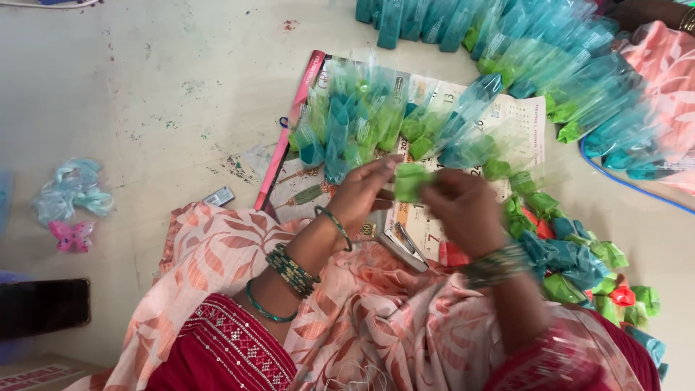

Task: The person manually packs small plastic bags with green material and seals them with a stapler.

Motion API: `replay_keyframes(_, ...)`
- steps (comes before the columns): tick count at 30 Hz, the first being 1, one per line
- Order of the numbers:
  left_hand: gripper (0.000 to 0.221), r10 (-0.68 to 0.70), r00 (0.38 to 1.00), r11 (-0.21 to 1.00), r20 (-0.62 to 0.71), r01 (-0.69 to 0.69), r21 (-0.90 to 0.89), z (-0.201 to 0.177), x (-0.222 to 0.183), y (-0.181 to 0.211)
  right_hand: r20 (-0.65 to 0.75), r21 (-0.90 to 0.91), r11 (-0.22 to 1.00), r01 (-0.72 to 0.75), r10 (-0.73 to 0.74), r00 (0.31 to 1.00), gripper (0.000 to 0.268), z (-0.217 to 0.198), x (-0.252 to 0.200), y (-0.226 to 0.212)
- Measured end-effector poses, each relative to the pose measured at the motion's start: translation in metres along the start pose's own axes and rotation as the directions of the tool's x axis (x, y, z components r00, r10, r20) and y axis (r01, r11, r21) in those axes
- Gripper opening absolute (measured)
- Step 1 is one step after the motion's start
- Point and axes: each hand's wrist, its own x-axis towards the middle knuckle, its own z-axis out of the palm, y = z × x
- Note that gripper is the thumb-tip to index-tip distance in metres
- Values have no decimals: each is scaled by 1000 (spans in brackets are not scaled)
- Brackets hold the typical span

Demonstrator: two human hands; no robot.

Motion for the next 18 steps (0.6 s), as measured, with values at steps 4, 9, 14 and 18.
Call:
replay_keyframes(4,33,194,935,971,-297,-140,194,-26,8,12,36,-708,683,-181,291,956,42,-106,2,17)
replay_keyframes(9,22,428,731,895,-531,-425,136,-36,7,26,7,-773,570,-279,447,895,53,-116,7,68)
replay_keyframes(14,21,410,695,892,-591,-440,101,-31,2,29,259,-352,936,-18,117,959,42,7,21,24)
replay_keyframes(18,20,416,677,877,-607,-475,72,-42,19,10,285,-276,936,217,-136,949,59,75,25,22)
